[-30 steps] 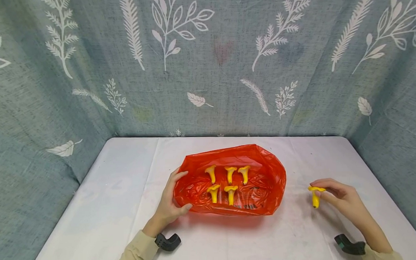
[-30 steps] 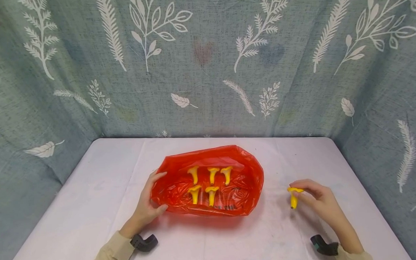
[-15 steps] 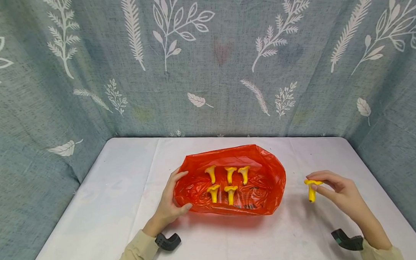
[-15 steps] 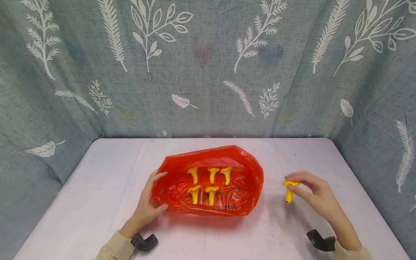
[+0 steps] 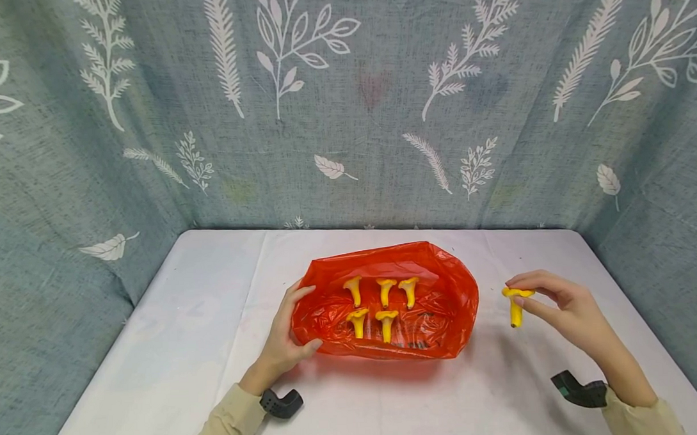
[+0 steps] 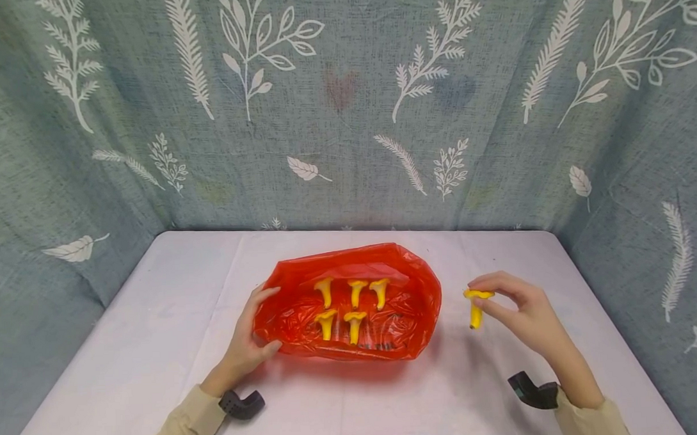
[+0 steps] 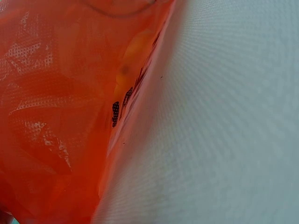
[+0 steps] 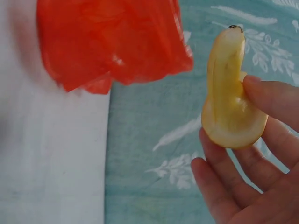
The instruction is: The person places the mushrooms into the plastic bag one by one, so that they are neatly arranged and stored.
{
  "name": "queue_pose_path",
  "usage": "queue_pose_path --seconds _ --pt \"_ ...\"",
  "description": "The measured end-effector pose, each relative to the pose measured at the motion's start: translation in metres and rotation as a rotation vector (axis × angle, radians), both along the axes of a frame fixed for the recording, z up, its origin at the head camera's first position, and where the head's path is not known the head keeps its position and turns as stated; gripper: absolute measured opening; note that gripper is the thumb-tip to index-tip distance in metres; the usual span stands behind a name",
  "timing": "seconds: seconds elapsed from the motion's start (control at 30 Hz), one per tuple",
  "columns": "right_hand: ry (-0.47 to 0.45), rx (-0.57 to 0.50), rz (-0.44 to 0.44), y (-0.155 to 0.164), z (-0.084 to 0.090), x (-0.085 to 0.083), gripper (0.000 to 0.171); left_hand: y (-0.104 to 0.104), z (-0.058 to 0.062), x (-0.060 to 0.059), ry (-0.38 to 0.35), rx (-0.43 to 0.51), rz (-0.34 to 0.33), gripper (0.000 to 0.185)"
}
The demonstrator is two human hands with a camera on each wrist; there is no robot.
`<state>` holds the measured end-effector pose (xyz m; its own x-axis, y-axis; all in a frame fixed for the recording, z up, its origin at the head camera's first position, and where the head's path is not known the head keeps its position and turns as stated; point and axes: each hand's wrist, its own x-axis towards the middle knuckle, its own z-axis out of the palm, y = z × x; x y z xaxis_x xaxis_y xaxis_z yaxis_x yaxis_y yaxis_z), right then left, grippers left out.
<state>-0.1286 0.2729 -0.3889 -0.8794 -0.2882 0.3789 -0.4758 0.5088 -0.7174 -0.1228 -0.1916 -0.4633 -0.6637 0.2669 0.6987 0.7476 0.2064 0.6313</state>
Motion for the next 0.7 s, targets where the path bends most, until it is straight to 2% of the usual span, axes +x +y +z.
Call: queue_pose_path --seconds 0.23,0.37,0.43,0.63,0.7 --pt "0.000 0.044 0.023 -0.012 0.016 -0.004 0.024 0.000 0.002 0.001 -0.004 -0.001 -0.001 0.073" --pt "0.026 0.043 0.087 -0.021 0.026 -0.007 0.027 0.000 0.001 0.000 0.000 -0.002 0.002 0.073" --pt "0.040 0.058 0.107 -0.026 0.031 -0.009 0.028 -0.002 -0.004 -0.003 0.004 0.002 0.001 0.074" --pt "0.055 0.120 0.136 -0.042 0.042 -0.016 0.026 -0.010 -0.033 -0.016 0.012 0.004 0.004 0.083" --pt "0.058 0.143 0.148 -0.047 0.046 -0.018 0.024 -0.011 -0.038 -0.018 0.006 0.000 0.005 0.085"
